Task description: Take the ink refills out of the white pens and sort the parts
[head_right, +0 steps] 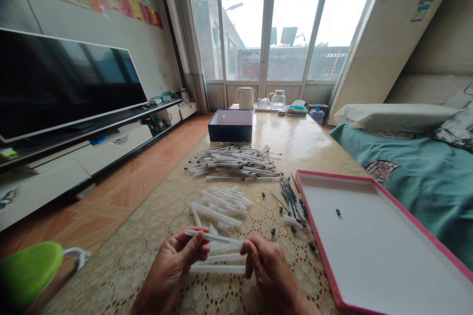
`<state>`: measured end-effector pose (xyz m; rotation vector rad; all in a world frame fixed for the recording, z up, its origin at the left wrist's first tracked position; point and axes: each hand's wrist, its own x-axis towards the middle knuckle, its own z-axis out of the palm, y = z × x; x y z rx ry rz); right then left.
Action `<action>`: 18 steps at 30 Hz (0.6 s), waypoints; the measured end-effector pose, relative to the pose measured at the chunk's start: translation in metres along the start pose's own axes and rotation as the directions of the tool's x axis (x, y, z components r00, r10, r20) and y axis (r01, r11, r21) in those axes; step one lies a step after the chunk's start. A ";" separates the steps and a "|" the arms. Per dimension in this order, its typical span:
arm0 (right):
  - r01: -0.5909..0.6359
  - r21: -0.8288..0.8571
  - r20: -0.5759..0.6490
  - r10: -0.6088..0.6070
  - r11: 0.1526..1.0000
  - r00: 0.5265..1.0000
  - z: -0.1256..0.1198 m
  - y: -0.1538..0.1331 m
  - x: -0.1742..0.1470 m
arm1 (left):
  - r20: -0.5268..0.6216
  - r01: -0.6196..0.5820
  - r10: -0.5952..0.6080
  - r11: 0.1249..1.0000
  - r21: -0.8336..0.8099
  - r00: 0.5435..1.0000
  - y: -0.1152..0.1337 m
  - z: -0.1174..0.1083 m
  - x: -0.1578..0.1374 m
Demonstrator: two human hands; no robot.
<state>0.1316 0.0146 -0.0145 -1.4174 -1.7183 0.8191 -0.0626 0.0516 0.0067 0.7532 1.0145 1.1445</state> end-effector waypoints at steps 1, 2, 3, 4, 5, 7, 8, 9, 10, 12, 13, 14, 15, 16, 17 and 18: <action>0.000 0.008 -0.010 0.000 1.000 1.000 0.000 0.000 0.000 | 0.003 -0.001 0.001 1.000 -0.003 1.000 -0.001 -0.001 0.001; -0.011 0.038 -0.017 0.012 0.999 1.000 0.000 -0.001 0.000 | 0.005 -0.002 0.002 1.000 -0.008 1.000 -0.001 -0.001 0.002; -0.031 0.091 -0.022 0.033 0.995 0.999 0.000 -0.002 0.000 | 0.008 0.000 0.000 1.000 -0.015 1.000 -0.001 -0.002 0.003; -0.056 0.163 -0.020 0.060 0.985 0.998 0.001 -0.002 0.001 | 0.009 0.004 -0.004 1.000 -0.024 1.000 -0.002 -0.003 0.003; -0.083 0.251 -0.019 0.090 0.964 0.996 0.002 -0.003 0.001 | 0.008 0.010 -0.010 0.999 -0.032 1.000 -0.002 -0.004 0.004; -0.140 0.430 0.000 0.156 0.892 0.988 0.004 -0.004 0.003 | 0.001 0.022 -0.022 0.999 -0.045 1.000 -0.001 -0.005 0.005; -0.166 0.493 0.017 0.181 0.854 0.983 0.005 -0.005 0.004 | -0.001 0.026 -0.026 0.999 -0.048 1.000 -0.001 -0.005 0.005; -0.192 0.531 0.041 0.201 0.825 0.979 0.005 -0.004 0.005 | -0.001 0.029 -0.029 0.998 -0.049 1.000 -0.001 -0.005 0.005; -0.219 0.548 0.064 0.220 0.808 0.973 0.005 -0.004 0.005 | 0.001 0.031 -0.031 0.998 -0.047 1.000 -0.001 -0.004 0.004; -0.248 0.519 0.098 0.231 0.818 0.968 0.004 -0.003 0.006 | 0.003 0.033 -0.033 0.998 -0.046 0.999 0.000 -0.003 0.003; -0.235 0.480 0.093 0.217 0.845 0.972 0.002 -0.002 0.006 | 0.001 0.037 -0.037 0.998 -0.046 0.999 0.000 -0.003 0.003; -0.206 0.430 0.072 0.193 0.879 0.978 0.000 -0.002 0.006 | -0.003 0.039 -0.039 0.998 -0.050 0.999 0.001 -0.003 0.002; -0.165 0.368 0.041 0.161 0.915 0.986 -0.002 -0.002 0.006 | -0.012 0.038 -0.039 0.998 -0.056 0.999 0.002 -0.002 0.002; -0.123 0.295 0.003 0.128 0.948 0.992 -0.005 -0.002 0.006 | -0.025 0.031 -0.033 0.997 -0.068 0.999 0.003 -0.002 0.002; -0.089 0.217 -0.033 0.099 0.972 0.995 -0.009 -0.002 0.006 | -0.045 0.018 -0.021 0.996 -0.083 0.999 0.004 -0.002 0.002; -0.068 0.142 -0.069 0.079 0.988 0.994 -0.014 -0.002 0.006 | -0.071 -0.002 -0.005 0.995 -0.100 0.997 0.005 -0.003 0.003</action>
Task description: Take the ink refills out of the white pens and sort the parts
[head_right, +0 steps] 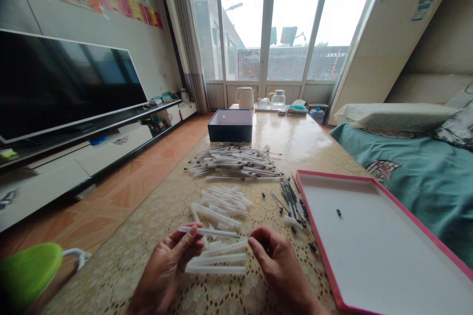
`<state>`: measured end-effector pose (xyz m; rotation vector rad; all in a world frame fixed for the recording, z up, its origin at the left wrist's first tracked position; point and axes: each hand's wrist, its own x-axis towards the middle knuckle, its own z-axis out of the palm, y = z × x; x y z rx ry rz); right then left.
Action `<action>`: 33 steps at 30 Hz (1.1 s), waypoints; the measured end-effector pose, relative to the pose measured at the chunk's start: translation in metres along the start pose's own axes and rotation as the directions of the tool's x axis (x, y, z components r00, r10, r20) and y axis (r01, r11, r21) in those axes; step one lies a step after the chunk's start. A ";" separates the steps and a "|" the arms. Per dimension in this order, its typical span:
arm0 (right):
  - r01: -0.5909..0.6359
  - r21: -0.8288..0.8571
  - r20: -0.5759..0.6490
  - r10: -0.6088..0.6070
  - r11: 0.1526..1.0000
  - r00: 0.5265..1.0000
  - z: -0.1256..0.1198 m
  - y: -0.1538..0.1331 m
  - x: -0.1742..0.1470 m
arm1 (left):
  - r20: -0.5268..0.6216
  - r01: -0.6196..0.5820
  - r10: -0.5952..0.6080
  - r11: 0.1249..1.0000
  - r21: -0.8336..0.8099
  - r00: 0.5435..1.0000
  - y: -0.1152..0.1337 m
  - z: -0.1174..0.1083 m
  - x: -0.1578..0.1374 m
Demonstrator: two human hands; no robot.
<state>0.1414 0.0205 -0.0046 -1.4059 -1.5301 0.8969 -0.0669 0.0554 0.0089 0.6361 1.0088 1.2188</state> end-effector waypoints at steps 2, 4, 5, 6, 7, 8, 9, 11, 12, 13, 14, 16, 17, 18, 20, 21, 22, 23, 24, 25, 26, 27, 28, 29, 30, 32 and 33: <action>0.015 -0.124 -0.043 -0.021 0.992 0.999 -0.011 -0.002 0.001 | -0.057 -0.044 0.042 0.998 -0.034 0.998 0.003 -0.002 0.002; 0.018 -0.203 -0.042 -0.027 0.979 0.999 -0.025 -0.002 0.003 | -0.122 -0.085 0.078 0.995 -0.052 0.989 0.005 -0.005 0.005; 0.021 -0.228 -0.020 -0.026 0.973 0.999 -0.033 -0.002 0.003 | -0.154 -0.104 0.094 0.993 -0.054 0.984 0.006 -0.007 0.007; 0.023 -0.251 0.008 -0.021 0.968 1.000 -0.041 -0.002 0.004 | -0.182 -0.121 0.110 0.991 -0.049 0.977 0.007 -0.008 0.008; 0.024 -0.274 0.039 -0.014 0.961 0.999 -0.048 -0.001 0.005 | -0.200 -0.135 0.126 0.990 -0.034 0.972 0.007 -0.010 0.009; 0.024 -0.303 0.061 -0.005 0.953 0.998 -0.055 0.000 0.005 | -0.203 -0.144 0.140 0.990 -0.002 0.969 0.007 -0.011 0.010; 0.022 -0.339 0.063 0.000 0.940 0.998 -0.061 0.002 0.006 | -0.182 -0.149 0.155 0.988 0.050 0.971 0.006 -0.011 0.010; -0.005 -0.433 -0.029 -0.008 0.901 1.000 -0.071 0.006 0.007 | -0.084 -0.165 0.186 0.964 0.208 0.979 0.004 -0.011 0.009; -0.040 -0.486 -0.114 -0.018 0.873 0.993 -0.073 0.009 0.008 | -0.019 -0.187 0.202 0.936 0.299 0.979 0.002 -0.011 0.007; -0.094 -0.540 -0.214 -0.028 0.836 0.976 -0.075 0.012 0.008 | 0.046 -0.224 0.224 0.894 0.389 0.974 0.000 -0.010 0.006; -0.161 -0.591 -0.312 -0.040 0.790 0.949 -0.076 0.016 0.009 | 0.104 -0.271 0.252 0.838 0.474 0.962 -0.002 -0.009 0.004; -0.298 -0.681 -0.449 -0.059 0.669 0.892 -0.075 0.022 0.012 | 0.191 -0.374 0.330 0.690 0.619 0.924 -0.005 -0.008 0.001; -0.345 -0.718 -0.479 -0.069 0.605 0.875 -0.074 0.025 0.014 | 0.221 -0.416 0.372 0.608 0.676 0.901 -0.007 -0.008 0.000; -0.375 -0.747 -0.493 -0.079 0.549 0.866 -0.072 0.027 0.015 | 0.245 -0.447 0.410 0.528 0.722 0.879 -0.008 -0.009 0.000; -0.391 -0.778 -0.495 -0.097 0.492 0.863 -0.068 0.030 0.018 | 0.284 -0.479 0.455 0.401 0.780 0.844 -0.009 -0.011 0.000; -0.386 -0.782 -0.494 -0.108 0.490 0.863 -0.067 0.031 0.019 | 0.302 -0.489 0.468 0.353 0.798 0.831 -0.010 -0.012 0.001; -0.374 -0.781 -0.491 -0.121 0.500 0.863 -0.066 0.032 0.020 | 0.321 -0.498 0.475 0.311 0.810 0.819 -0.010 -0.013 0.002; -0.359 -0.779 -0.489 -0.139 0.513 0.861 -0.065 0.032 0.021 | 0.340 -0.508 0.482 0.273 0.817 0.808 -0.010 -0.014 0.002; -0.342 -0.777 -0.488 -0.163 0.528 0.858 -0.065 0.032 0.021 | 0.358 -0.516 0.487 0.241 0.822 0.797 -0.010 -0.014 0.002; -0.323 -0.775 -0.489 -0.192 0.544 0.851 -0.065 0.032 0.021 | 0.372 -0.524 0.495 0.214 0.824 0.786 -0.010 -0.014 0.002; -0.304 -0.772 -0.493 -0.223 0.558 0.841 -0.066 0.031 0.021 | 0.384 -0.534 0.501 0.194 0.823 0.775 -0.010 -0.014 0.002; -0.284 -0.767 -0.496 -0.250 0.575 0.832 -0.066 0.029 0.019 | 0.393 -0.541 0.507 0.181 0.821 0.767 -0.009 -0.013 0.002; -0.262 -0.758 -0.499 -0.271 0.597 0.823 -0.067 0.026 0.018 | 0.401 -0.549 0.511 0.173 0.818 0.760 -0.009 -0.013 0.001; -0.236 -0.744 -0.496 -0.281 0.625 0.822 -0.066 0.023 0.016 | 0.408 -0.555 0.513 0.170 0.815 0.756 -0.009 -0.012 0.001; -0.207 -0.729 -0.484 -0.277 0.652 0.830 -0.065 0.018 0.015 | 0.412 -0.559 0.511 0.170 0.812 0.754 -0.010 -0.012 0.000; -0.148 -0.698 -0.418 -0.231 0.701 0.878 -0.061 0.007 0.013 | 0.416 -0.562 0.499 0.183 0.806 0.760 -0.010 -0.012 0.000; -0.118 -0.688 -0.363 -0.198 0.716 0.911 -0.058 0.001 0.014 | 0.415 -0.562 0.493 0.194 0.804 0.764 -0.010 -0.011 0.000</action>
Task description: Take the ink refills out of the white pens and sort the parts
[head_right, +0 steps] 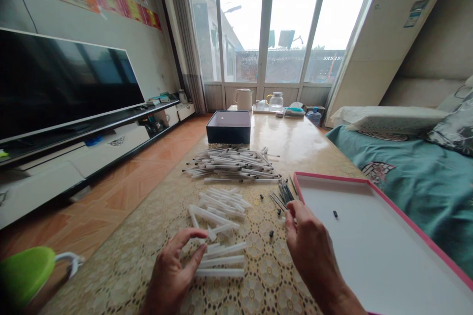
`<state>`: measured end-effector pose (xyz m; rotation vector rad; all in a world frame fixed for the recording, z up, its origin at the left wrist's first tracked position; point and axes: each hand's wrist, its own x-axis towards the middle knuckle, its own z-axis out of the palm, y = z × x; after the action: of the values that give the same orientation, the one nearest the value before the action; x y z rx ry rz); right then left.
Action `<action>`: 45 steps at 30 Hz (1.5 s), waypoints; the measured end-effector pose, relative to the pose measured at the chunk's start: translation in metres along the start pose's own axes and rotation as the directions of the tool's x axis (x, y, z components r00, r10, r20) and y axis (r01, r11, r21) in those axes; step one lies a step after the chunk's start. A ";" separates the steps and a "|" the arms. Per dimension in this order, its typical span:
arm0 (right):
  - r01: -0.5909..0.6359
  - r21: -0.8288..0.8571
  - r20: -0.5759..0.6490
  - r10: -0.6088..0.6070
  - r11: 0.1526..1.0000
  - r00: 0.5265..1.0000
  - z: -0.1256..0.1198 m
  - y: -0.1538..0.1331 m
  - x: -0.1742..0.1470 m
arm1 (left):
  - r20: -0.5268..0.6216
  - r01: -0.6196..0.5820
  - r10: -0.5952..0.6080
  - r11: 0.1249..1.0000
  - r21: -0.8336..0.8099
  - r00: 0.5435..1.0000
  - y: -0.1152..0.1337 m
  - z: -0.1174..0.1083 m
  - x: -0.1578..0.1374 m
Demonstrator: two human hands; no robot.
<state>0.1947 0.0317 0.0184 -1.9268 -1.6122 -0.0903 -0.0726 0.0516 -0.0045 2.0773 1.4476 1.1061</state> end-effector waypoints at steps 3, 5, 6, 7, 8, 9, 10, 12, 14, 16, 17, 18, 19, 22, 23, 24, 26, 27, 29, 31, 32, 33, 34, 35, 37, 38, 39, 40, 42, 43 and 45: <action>0.118 -0.018 0.225 -0.111 0.993 0.968 0.002 -0.019 0.012 | -0.004 0.019 -0.019 0.999 -0.035 1.000 0.000 0.000 0.000; 0.210 -0.100 0.312 -0.170 0.973 0.935 0.011 -0.027 0.029 | -0.016 0.029 -0.030 0.998 -0.056 0.999 0.001 -0.001 0.000; 0.235 -0.137 0.327 -0.180 0.962 0.928 0.018 -0.029 0.040 | -0.021 0.032 -0.033 0.997 -0.066 0.999 0.001 -0.001 0.000; 0.248 -0.165 0.330 -0.183 0.955 0.926 0.025 -0.029 0.051 | -0.022 0.034 -0.036 0.997 -0.076 0.999 0.002 -0.001 0.000; 0.255 -0.187 0.329 -0.184 0.949 0.926 0.033 -0.028 0.062 | -0.026 0.038 -0.041 0.996 -0.086 0.999 0.003 -0.002 -0.001; 0.258 -0.208 0.326 -0.182 0.943 0.928 0.041 -0.027 0.072 | -0.035 0.044 -0.047 0.994 -0.098 0.998 0.003 -0.002 -0.001; 0.260 -0.232 0.322 -0.178 0.937 0.930 0.049 -0.025 0.081 | -0.047 0.049 -0.055 0.993 -0.112 0.997 0.004 -0.001 -0.002; 0.259 -0.282 0.313 -0.166 0.924 0.935 0.063 -0.021 0.095 | -0.081 0.057 -0.069 0.988 -0.141 0.994 0.004 0.000 -0.003; 0.256 -0.328 0.305 -0.154 0.909 0.940 0.073 -0.017 0.103 | -0.112 0.053 -0.073 0.984 -0.169 0.991 0.004 0.001 -0.004; 0.257 -0.363 0.298 -0.150 0.895 0.943 0.079 -0.014 0.105 | -0.133 0.046 -0.073 0.980 -0.192 0.988 0.003 0.003 -0.004; 0.262 -0.374 0.296 -0.154 0.890 0.943 0.081 -0.013 0.105 | -0.141 0.042 -0.072 0.978 -0.204 0.987 0.004 0.003 -0.004; 0.269 -0.381 0.294 -0.160 0.885 0.942 0.083 -0.012 0.104 | -0.147 0.038 -0.070 0.976 -0.214 0.987 0.004 0.004 -0.004; 0.277 -0.384 0.294 -0.168 0.881 0.941 0.083 -0.011 0.104 | -0.152 0.032 -0.067 0.974 -0.222 0.986 0.004 0.004 -0.004; 0.299 -0.382 0.289 -0.194 0.875 0.937 0.078 -0.012 0.102 | -0.142 0.015 -0.049 0.974 -0.226 0.989 0.005 0.003 -0.004; 0.309 -0.377 0.285 -0.208 0.873 0.936 0.074 -0.014 0.101 | -0.132 0.012 -0.042 0.975 -0.220 0.990 0.005 0.002 -0.004; 0.322 -0.369 0.279 -0.227 0.872 0.933 0.069 -0.017 0.099 | -0.118 0.010 -0.035 0.978 -0.210 0.992 0.005 0.002 -0.004; 0.365 -0.338 0.270 -0.282 0.867 0.921 0.057 -0.025 0.090 | -0.087 -0.003 -0.014 0.983 -0.184 0.996 0.004 0.001 -0.003; 0.392 -0.317 0.270 -0.315 0.864 0.910 0.050 -0.031 0.083 | -0.075 -0.013 0.000 0.985 -0.173 0.997 0.003 0.001 -0.003; 0.454 -0.257 0.284 -0.382 0.853 0.879 0.036 -0.043 0.062 | -0.066 -0.050 0.040 0.987 -0.155 0.997 0.002 0.001 -0.003; 0.499 -0.183 0.307 -0.433 0.847 0.847 0.026 -0.054 0.034 | -0.069 -0.109 0.101 0.987 -0.118 0.992 0.002 0.001 -0.003; 0.516 -0.083 0.327 -0.466 0.853 0.823 0.022 -0.059 0.019 | -0.062 -0.145 0.141 0.986 -0.082 0.988 0.002 0.001 -0.003; 0.489 -0.016 0.344 -0.455 0.872 0.822 0.019 -0.062 0.004 | -0.045 -0.186 0.184 0.982 -0.036 0.982 0.004 0.000 -0.003; 0.457 0.039 0.365 -0.439 0.888 0.821 0.018 -0.064 -0.009 | -0.015 -0.228 0.229 0.974 0.013 0.973 0.005 -0.002 -0.004; 0.436 0.091 0.402 -0.434 0.895 0.806 0.018 -0.064 -0.022 | 0.027 -0.269 0.268 0.961 0.057 0.963 0.008 -0.003 -0.004; 0.406 0.177 0.480 -0.438 0.897 0.760 0.021 -0.061 -0.040 | 0.134 -0.349 0.333 0.929 0.120 0.933 0.013 -0.006 -0.006; 0.394 0.219 0.509 -0.449 0.893 0.735 0.023 -0.058 -0.046 | 0.193 -0.383 0.354 0.913 0.143 0.915 0.016 -0.007 -0.007; 0.379 0.259 0.524 -0.459 0.888 0.718 0.024 -0.054 -0.050 | 0.247 -0.416 0.371 0.895 0.163 0.895 0.018 -0.007 -0.008; 0.356 0.302 0.531 -0.466 0.884 0.707 0.025 -0.050 -0.052 | 0.295 -0.450 0.389 0.875 0.179 0.873 0.020 -0.008 -0.008; 0.279 0.412 0.557 -0.482 0.867 0.676 0.023 -0.045 -0.054 | 0.355 -0.530 0.445 0.825 0.194 0.822 0.022 -0.008 -0.009; 0.219 0.476 0.582 -0.491 0.852 0.648 0.021 -0.043 -0.053 | 0.369 -0.577 0.488 0.796 0.186 0.791 0.022 -0.008 -0.009; 0.065 0.582 0.636 -0.504 0.811 0.584 0.014 -0.042 -0.053 | 0.380 -0.668 0.580 0.727 0.157 0.721 0.023 -0.010 -0.007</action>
<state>0.1385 -0.0042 0.0018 -1.2775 -2.1986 1.0873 -0.0677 0.0352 0.0147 2.9282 0.7709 0.7393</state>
